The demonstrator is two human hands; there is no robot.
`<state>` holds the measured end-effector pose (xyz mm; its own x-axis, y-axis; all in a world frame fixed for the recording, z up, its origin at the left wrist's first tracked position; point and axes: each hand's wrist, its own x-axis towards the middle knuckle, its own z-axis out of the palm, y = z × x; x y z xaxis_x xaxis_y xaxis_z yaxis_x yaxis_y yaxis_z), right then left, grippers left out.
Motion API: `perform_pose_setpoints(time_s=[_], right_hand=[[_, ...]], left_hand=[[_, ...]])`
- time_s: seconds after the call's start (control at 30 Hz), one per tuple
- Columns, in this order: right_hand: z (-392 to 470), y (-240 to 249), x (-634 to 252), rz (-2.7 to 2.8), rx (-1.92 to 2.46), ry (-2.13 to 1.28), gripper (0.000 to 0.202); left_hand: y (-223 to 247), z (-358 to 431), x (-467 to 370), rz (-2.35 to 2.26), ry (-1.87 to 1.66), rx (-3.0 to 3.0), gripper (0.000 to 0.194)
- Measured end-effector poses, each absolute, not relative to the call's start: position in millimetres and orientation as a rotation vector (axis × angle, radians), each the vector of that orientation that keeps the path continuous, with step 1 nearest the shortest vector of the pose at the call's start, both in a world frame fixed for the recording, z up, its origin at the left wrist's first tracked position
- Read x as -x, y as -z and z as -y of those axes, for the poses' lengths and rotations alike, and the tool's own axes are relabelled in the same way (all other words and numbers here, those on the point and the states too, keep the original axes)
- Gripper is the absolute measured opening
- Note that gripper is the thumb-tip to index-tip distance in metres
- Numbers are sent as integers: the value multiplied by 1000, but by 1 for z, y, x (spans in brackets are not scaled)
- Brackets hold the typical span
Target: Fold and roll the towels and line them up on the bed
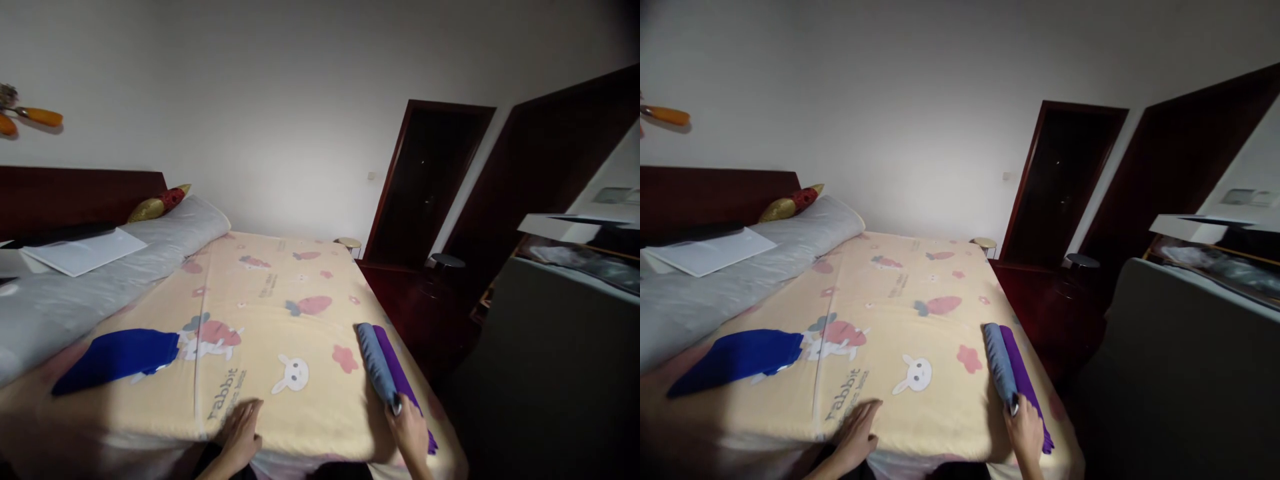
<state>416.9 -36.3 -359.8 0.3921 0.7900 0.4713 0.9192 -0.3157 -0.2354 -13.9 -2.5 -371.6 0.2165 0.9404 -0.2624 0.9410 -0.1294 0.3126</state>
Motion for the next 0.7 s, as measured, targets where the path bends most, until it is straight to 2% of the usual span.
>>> perform_pose_setpoints(time_s=[0.1, 0.3, 0.53, 0.7], right_hand=[[52, 390, -415, 1511, 2333, 444, 25], [53, 397, -413, 1422, 2508, 568, 31], [49, 397, -415, 1331, 2323, 487, 66], [41, 387, -420, 1383, 2228, 438, 61]], left_hand=[[359, -9, 27, -1690, -24, -2224, 77], [335, -63, 96, -1854, 3, -2338, 57], [320, -82, 214, -2340, -2, -2087, 43], [333, -85, 269, -2579, -97, -1950, 40]])
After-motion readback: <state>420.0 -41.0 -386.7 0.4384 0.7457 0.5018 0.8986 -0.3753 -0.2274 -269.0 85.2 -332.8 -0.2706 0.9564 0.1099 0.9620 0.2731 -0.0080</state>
